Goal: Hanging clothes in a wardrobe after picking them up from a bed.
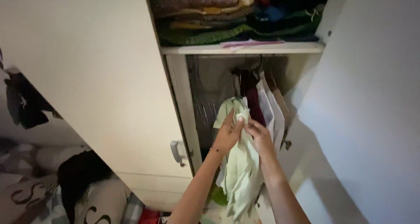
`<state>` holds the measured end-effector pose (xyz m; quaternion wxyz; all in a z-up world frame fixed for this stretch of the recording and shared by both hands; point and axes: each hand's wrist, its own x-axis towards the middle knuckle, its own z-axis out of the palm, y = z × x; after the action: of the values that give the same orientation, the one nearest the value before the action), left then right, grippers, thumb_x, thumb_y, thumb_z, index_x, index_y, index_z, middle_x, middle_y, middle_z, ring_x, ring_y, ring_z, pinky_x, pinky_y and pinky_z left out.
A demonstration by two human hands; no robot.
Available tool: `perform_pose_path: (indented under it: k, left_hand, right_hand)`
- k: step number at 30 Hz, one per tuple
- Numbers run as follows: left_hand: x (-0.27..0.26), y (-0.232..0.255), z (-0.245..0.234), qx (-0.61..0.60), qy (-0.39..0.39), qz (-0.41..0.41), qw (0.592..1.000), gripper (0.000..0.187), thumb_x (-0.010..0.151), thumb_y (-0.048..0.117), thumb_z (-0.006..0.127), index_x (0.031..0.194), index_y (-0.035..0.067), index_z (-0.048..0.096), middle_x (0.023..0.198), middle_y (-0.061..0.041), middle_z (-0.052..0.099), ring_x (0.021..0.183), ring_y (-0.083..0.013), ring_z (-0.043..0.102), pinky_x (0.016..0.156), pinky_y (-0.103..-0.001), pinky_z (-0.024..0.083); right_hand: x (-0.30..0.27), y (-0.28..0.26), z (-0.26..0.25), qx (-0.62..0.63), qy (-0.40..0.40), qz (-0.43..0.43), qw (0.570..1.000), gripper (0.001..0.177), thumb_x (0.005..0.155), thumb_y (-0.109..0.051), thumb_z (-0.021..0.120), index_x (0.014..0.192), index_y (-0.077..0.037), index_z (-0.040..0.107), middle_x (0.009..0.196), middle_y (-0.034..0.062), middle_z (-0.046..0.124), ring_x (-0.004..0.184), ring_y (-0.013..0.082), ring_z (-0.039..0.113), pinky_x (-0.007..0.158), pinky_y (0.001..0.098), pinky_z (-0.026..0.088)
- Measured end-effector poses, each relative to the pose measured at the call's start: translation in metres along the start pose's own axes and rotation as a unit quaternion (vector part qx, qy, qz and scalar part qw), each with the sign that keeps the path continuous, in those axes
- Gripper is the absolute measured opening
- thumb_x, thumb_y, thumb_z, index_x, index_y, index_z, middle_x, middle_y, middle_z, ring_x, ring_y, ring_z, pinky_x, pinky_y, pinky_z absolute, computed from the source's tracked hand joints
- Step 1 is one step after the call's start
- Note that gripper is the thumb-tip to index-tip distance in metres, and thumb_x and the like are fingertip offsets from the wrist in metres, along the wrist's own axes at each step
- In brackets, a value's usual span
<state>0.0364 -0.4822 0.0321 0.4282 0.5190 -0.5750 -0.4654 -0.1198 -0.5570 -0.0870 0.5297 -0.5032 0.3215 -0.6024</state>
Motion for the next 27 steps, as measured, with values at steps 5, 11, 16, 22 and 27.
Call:
perform_pose_path:
  k: [5,11,16,22,27]
  left_hand:
    - [0.082,-0.026,0.001,0.041,0.080,0.122,0.988,0.089,0.096,0.064,0.045,0.160,0.003,0.029,0.161,-0.024,0.038,0.145,-0.0356,0.042,0.115,-0.041,0.037]
    - [0.101,0.011,-0.004,0.073,0.113,0.105,0.985,0.098,0.092,0.072,0.042,0.162,0.005,0.023,0.160,-0.025,0.036,0.147,-0.0385,0.038,0.116,-0.041,0.036]
    - [0.105,0.015,-0.004,0.116,0.147,0.028,0.982,0.099,0.089,0.075,0.039,0.161,0.009,0.024,0.161,-0.023,0.034,0.148,-0.0384,0.034,0.117,-0.042,0.032]
    - [0.123,-0.048,0.002,0.054,0.162,0.065,0.983,0.104,0.090,0.075,0.041,0.161,0.003,0.020,0.161,-0.024,0.034,0.150,-0.0361,0.034,0.120,-0.040,0.029]
    - [0.086,-0.030,0.010,-0.025,0.211,0.022,0.977,0.086,0.093,0.067,0.042,0.157,0.009,0.037,0.158,-0.019,0.041,0.146,-0.0340,0.038,0.116,-0.039,0.033]
  right_hand:
    - [0.064,-0.017,0.011,-0.088,0.012,-0.021,0.996,0.038,0.095,-0.018,0.062,0.125,0.004,0.068,0.116,0.0117,0.075,0.106,0.0202,0.068,0.094,0.0310,0.050]
    - [0.118,-0.033,0.037,-0.075,0.010,-0.038,0.996,0.034,0.098,-0.020,0.058,0.122,0.000,0.071,0.112,0.0083,0.075,0.102,0.0179,0.068,0.089,0.0298,0.051]
    - [0.138,-0.022,0.053,-0.074,0.035,0.037,0.996,0.036,0.108,-0.023,0.060,0.113,0.010,0.071,0.097,0.0144,0.063,0.085,0.0232,0.054,0.074,0.0382,0.044]
    - [0.100,-0.008,0.057,-0.042,0.014,0.081,0.996,0.032,0.098,-0.020,0.060,0.117,0.003,0.072,0.104,0.0091,0.073,0.092,0.0181,0.064,0.080,0.0317,0.051]
    - [0.061,-0.013,0.046,-0.017,0.037,0.013,0.999,0.032,0.098,-0.013,0.062,0.127,-0.002,0.069,0.120,0.0054,0.072,0.108,0.0151,0.064,0.091,0.0263,0.047]
